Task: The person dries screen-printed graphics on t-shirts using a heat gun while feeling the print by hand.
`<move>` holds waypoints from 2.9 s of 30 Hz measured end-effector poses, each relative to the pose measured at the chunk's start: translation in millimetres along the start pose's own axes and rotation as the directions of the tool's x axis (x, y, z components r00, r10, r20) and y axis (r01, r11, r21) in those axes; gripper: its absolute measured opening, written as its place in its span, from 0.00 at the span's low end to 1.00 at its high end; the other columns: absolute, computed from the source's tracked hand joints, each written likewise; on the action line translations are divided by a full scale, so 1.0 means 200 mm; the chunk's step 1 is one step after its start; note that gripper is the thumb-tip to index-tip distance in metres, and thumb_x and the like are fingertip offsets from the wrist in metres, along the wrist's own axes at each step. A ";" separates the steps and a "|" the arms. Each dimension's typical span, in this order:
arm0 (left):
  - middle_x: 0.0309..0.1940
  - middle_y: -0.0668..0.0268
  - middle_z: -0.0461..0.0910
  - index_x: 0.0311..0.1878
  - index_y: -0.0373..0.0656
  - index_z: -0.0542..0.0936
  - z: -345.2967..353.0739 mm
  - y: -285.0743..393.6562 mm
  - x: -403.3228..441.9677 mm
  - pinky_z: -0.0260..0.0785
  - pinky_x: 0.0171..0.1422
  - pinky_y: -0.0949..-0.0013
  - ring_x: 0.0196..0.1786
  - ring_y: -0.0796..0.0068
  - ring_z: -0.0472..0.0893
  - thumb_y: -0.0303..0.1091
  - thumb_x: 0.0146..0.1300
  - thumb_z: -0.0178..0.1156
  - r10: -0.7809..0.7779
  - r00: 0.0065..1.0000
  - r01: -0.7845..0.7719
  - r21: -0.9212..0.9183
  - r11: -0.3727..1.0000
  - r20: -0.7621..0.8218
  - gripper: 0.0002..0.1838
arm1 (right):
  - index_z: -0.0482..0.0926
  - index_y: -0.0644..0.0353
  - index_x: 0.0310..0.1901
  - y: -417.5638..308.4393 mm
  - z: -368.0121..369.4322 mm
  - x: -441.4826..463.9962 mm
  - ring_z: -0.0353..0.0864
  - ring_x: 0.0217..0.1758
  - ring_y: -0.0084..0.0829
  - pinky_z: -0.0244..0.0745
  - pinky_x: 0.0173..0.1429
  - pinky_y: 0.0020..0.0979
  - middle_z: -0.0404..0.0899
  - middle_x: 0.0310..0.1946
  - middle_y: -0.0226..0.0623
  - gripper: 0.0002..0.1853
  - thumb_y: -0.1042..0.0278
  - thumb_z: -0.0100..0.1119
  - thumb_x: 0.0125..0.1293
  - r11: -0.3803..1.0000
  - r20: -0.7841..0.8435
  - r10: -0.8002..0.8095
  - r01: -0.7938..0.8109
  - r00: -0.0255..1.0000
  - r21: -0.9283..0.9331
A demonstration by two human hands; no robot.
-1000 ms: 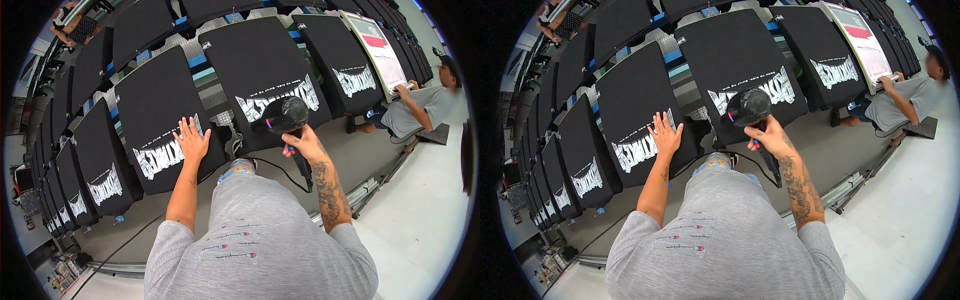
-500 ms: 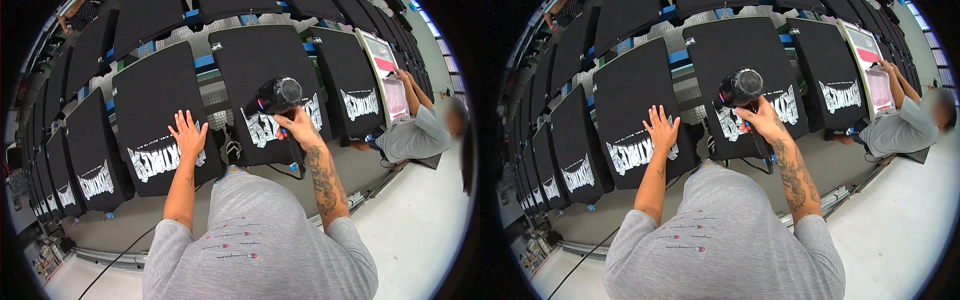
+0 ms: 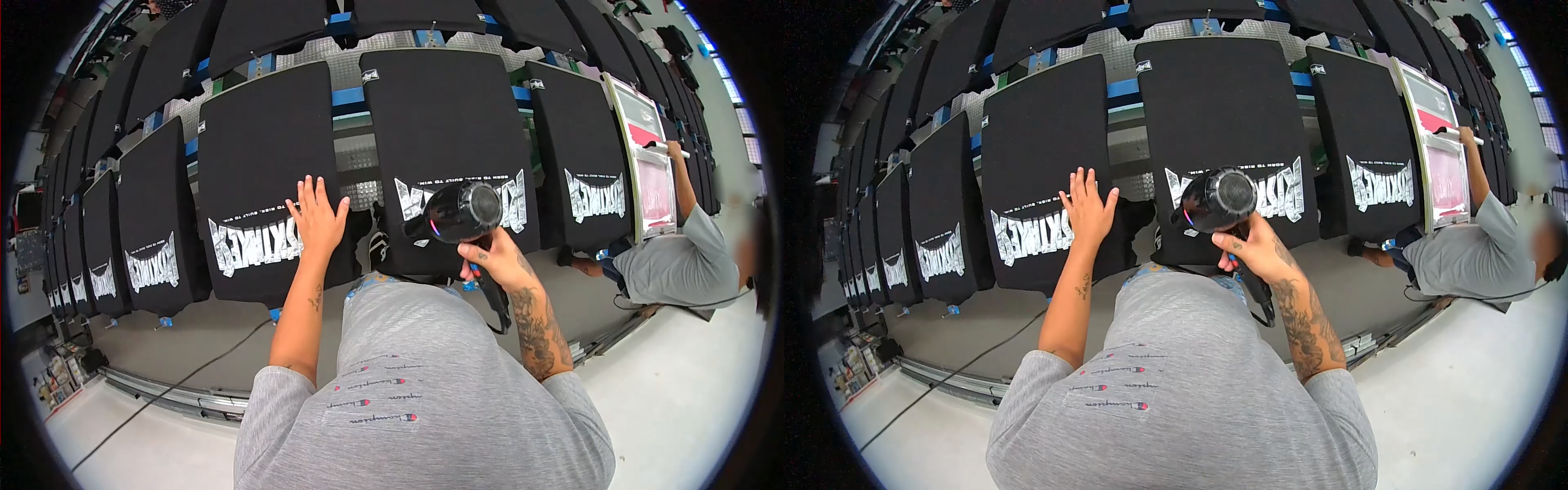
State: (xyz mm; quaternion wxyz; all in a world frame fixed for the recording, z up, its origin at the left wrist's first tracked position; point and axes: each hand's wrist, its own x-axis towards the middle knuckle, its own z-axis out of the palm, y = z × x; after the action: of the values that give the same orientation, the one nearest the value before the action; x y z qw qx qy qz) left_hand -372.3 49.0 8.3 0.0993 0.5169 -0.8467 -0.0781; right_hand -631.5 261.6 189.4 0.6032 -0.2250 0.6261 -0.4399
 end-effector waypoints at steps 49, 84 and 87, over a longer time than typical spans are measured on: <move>0.69 0.54 0.73 0.64 0.37 0.77 0.04 0.41 -0.48 0.59 0.78 0.49 0.75 0.53 0.68 0.37 0.66 0.63 0.192 0.980 -0.167 -0.297 0.940 0.058 0.25 | 0.67 0.69 0.63 -0.20 -0.21 0.40 0.81 0.25 0.24 0.81 0.29 0.26 0.77 0.40 0.37 0.28 0.55 0.63 0.74 0.987 0.052 -0.149 0.151 0.988 -0.051; 0.75 0.51 0.65 0.68 0.37 0.74 0.14 0.73 -0.44 0.47 0.81 0.38 0.80 0.51 0.59 0.40 0.69 0.61 0.203 0.976 -0.182 -0.208 0.961 0.084 0.28 | 0.69 0.66 0.58 0.15 -1.05 -0.36 0.83 0.24 0.28 0.81 0.27 0.27 0.80 0.33 0.38 0.28 0.47 0.62 0.74 0.986 -0.446 -0.157 0.162 0.881 -0.028; 0.75 0.51 0.64 0.68 0.38 0.74 0.13 0.71 -0.46 0.47 0.81 0.39 0.81 0.50 0.58 0.40 0.69 0.61 0.200 0.977 -0.183 -0.203 0.962 0.067 0.28 | 0.69 0.66 0.59 0.10 -1.09 -0.28 0.83 0.23 0.27 0.81 0.27 0.27 0.78 0.36 0.37 0.29 0.48 0.64 0.72 0.986 -0.449 -0.162 0.165 0.879 -0.031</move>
State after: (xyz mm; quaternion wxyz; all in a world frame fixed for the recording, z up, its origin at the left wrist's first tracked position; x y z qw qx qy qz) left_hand -460.0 196.5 8.8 0.1197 0.4164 -0.8844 -0.1736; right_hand -824.6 378.3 179.2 0.4038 -0.1669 0.7256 -0.5316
